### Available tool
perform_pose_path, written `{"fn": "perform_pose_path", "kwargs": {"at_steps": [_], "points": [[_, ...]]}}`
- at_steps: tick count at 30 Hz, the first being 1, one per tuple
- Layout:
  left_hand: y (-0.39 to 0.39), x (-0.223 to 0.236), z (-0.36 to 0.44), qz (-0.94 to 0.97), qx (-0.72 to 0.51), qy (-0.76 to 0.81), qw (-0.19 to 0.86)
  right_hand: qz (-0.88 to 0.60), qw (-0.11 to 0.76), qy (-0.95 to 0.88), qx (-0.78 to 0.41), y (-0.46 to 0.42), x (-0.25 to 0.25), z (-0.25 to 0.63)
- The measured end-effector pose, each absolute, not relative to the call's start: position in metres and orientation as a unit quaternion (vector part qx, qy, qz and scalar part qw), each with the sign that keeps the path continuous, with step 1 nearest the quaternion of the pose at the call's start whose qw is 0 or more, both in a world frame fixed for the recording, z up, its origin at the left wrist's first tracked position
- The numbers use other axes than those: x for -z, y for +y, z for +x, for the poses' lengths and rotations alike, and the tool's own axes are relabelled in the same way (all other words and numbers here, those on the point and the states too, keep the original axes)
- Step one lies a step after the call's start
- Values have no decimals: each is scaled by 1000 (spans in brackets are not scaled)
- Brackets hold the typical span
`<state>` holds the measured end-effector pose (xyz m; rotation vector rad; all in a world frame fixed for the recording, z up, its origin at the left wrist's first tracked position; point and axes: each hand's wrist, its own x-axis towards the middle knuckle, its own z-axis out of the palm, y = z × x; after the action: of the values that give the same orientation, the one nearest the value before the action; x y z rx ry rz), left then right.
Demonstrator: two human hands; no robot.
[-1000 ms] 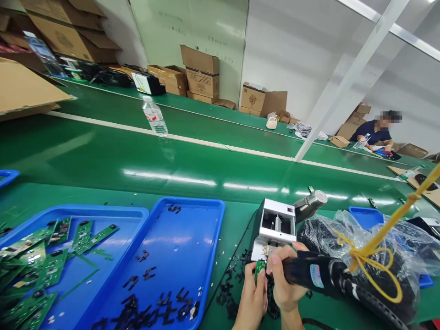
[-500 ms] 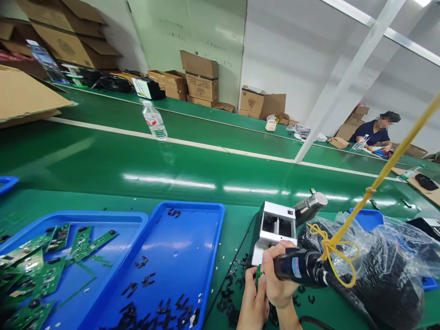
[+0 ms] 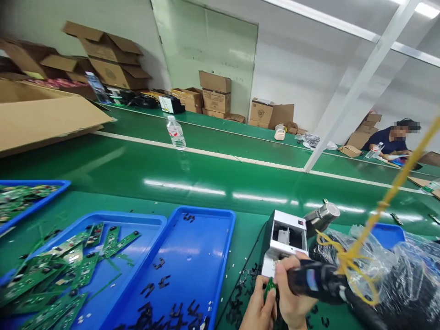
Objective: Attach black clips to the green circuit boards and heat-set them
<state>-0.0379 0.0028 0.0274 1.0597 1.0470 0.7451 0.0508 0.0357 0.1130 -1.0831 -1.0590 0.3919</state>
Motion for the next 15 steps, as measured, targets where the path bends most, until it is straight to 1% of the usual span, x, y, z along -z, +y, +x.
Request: {"fn": "perform_pose_path", "kwargs": {"at_steps": [3,6,9,12,14,15], "points": [[26,-36,-80,519,-276,458,667,-479,746,-424,-185,31,-108,66],[76,-50,-114,533,-275,468,649,-525,725,-402,-191,31,-95,81],[151,-72,-125,536,-316,488,612,-599,672,-395,-182,33,-84,86],[217,-91,-121,514,-395,507,568,-644,619,-404,-196,33,-82,82],[238,-94,-123,504,-455,518,520,-646,607,-419,-195,28,-83,75],[239,-93,-126,501,-480,521,497,-641,618,-422,-169,25,-82,69]]}}
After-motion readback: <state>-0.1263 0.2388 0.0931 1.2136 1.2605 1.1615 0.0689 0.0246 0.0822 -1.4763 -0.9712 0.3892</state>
